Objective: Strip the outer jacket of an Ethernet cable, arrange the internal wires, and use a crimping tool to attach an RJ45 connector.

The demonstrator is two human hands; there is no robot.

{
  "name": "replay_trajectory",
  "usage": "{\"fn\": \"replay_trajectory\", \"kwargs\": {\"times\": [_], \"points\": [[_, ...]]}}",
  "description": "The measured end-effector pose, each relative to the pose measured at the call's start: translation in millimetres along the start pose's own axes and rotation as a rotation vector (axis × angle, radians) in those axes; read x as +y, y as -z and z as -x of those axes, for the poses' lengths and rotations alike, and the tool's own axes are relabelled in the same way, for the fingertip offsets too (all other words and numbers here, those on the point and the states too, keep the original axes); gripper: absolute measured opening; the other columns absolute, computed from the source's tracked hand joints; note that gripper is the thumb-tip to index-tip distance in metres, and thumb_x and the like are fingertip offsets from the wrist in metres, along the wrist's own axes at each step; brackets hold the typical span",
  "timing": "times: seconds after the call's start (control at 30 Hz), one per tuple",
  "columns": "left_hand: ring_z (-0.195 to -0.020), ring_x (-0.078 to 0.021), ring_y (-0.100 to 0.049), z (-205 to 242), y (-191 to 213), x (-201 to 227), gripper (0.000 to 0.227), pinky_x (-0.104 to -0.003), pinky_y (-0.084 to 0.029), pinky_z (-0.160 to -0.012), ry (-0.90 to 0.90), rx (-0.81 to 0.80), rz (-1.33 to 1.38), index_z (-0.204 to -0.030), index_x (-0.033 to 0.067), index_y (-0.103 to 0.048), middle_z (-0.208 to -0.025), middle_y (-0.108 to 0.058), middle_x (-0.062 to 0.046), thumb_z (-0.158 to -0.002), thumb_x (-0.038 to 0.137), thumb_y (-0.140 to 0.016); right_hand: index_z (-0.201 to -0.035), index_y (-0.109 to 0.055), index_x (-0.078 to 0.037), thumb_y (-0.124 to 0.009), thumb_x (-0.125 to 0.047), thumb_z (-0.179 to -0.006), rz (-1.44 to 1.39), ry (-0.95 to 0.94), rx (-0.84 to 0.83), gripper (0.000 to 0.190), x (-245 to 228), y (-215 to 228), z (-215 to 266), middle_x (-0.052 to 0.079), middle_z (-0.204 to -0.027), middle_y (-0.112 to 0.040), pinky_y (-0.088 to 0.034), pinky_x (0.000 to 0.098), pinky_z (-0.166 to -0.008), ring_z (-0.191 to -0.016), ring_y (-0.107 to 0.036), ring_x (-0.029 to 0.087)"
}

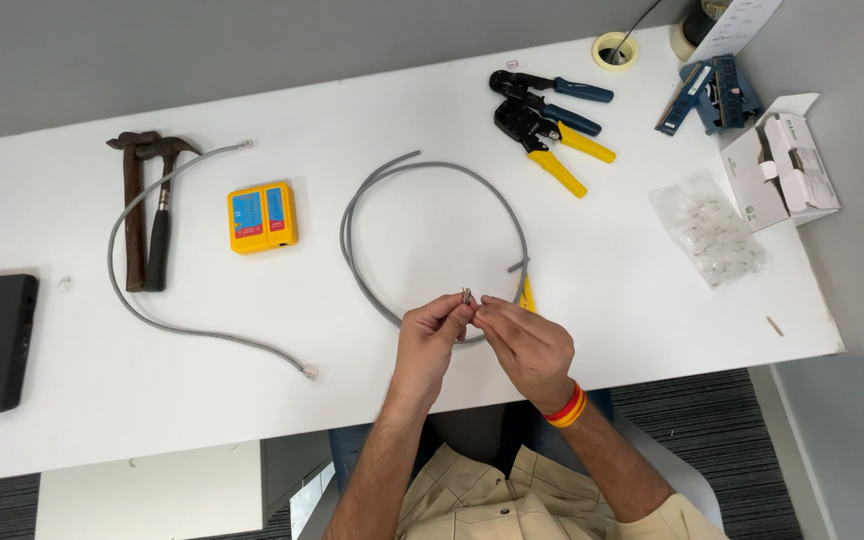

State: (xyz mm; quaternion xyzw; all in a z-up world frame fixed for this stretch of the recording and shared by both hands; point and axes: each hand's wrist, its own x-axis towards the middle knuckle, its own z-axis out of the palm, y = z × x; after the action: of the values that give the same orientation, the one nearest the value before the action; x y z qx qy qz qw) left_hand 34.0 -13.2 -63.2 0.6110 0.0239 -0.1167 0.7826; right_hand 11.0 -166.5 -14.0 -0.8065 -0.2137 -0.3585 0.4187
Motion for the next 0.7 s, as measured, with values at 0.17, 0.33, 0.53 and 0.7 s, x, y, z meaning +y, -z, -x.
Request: {"fn": "replay_trajectory", "kwargs": {"times": [0.17,0.33,0.53,0.7], "points": [[-0.074,-0.0080,-0.052,1.6,2.0,-0.8,0.017,-0.024,-0.047,-0.069,0.020,-0.058,0.117,-0.107,-0.0014,-0.078,-0.085,-0.070,0.000,-0.102,0.010,-0.067,-0.105,-0.072,0.002,-0.080,0.002,-0.089,0.015,0.188,-0.038,0.018,11.9,8.3,4.8,0.012,-0.107,-0.074,-0.061,0.0298,-0.081,-0.102,-0.077,0.026],[-0.081,-0.0099,-0.064,-10.9,17.3,13.5,0.018,-0.025,-0.047,-0.068,0.009,0.040,0.137,-0.102,0.0001,-0.076,-0.086,-0.073,-0.003,-0.101,0.014,-0.066,-0.107,-0.070,-0.002,-0.080,-0.008,-0.097,-0.043,0.482,-0.172,0.016,-28.5,18.6,1.4,0.009,-0.111,-0.070,-0.065,0.0296,-0.078,-0.104,-0.078,0.024],[-0.083,-0.0112,-0.070,8.8,8.4,43.9,0.018,-0.026,-0.050,-0.070,-0.069,-0.003,-0.125,-0.107,0.0013,-0.078,-0.092,-0.076,-0.004,-0.098,0.014,-0.069,-0.120,-0.074,-0.009,-0.074,0.000,-0.094,-0.001,-0.387,-0.015,0.027,10.9,10.0,1.0,0.009,-0.104,-0.078,-0.059,0.0247,-0.063,-0.076,-0.075,0.014],[-0.086,-0.0104,-0.070,12.5,6.9,42.9,0.020,-0.026,-0.058,-0.079,-0.093,-0.069,-0.232,-0.111,0.0017,-0.077,-0.100,-0.074,-0.004,-0.099,0.013,-0.067,-0.130,-0.067,-0.004,-0.070,-0.005,-0.097,0.206,-0.493,-0.123,0.033,56.5,34.1,-25.8,0.012,-0.105,-0.076,-0.058,0.0319,-0.070,-0.087,-0.075,0.023]]}}
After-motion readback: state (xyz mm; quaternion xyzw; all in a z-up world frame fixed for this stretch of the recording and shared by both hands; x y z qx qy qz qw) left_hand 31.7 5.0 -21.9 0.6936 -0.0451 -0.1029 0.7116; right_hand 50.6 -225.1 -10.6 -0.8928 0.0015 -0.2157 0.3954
